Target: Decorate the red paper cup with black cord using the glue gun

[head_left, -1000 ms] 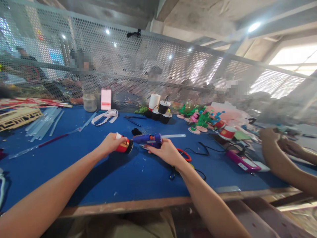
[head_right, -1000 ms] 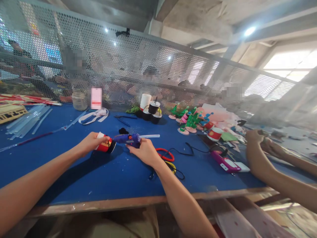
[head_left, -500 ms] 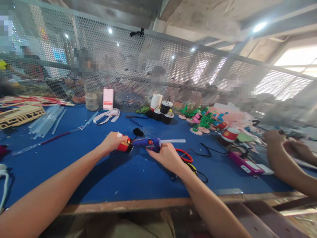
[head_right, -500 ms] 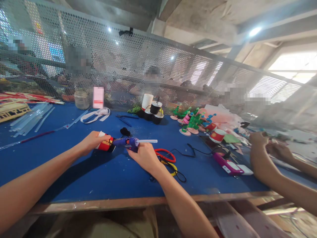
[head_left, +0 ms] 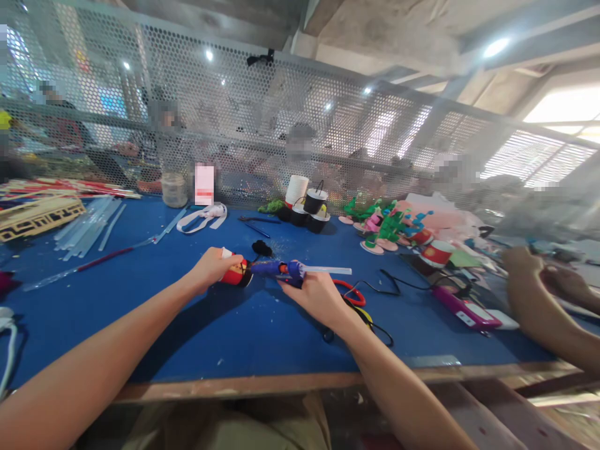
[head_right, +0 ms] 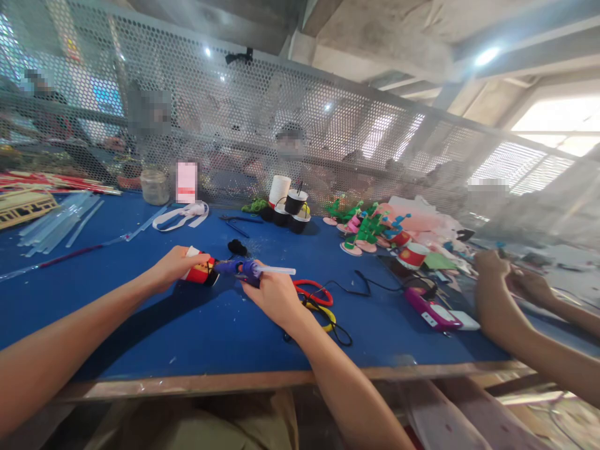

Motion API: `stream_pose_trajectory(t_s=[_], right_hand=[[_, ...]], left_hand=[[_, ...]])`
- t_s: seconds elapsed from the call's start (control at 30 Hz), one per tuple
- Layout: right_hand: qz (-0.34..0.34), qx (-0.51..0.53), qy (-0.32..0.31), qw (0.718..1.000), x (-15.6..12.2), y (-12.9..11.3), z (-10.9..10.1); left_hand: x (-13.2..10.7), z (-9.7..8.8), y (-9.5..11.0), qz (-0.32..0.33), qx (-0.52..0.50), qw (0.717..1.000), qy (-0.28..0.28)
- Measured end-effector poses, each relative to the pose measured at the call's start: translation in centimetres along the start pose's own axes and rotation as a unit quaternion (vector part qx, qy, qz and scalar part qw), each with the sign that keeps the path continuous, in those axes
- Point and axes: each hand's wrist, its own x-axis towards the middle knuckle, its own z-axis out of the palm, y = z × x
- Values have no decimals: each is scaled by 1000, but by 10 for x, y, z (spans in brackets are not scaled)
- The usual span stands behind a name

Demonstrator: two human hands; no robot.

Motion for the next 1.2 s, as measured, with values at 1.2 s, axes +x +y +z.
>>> stream_pose_trajectory(t_s=[1.2], right_hand=[[67, -10, -15, 998, 16, 7, 3]], left_hand=[[-1, 2, 0, 16, 43, 999, -7]])
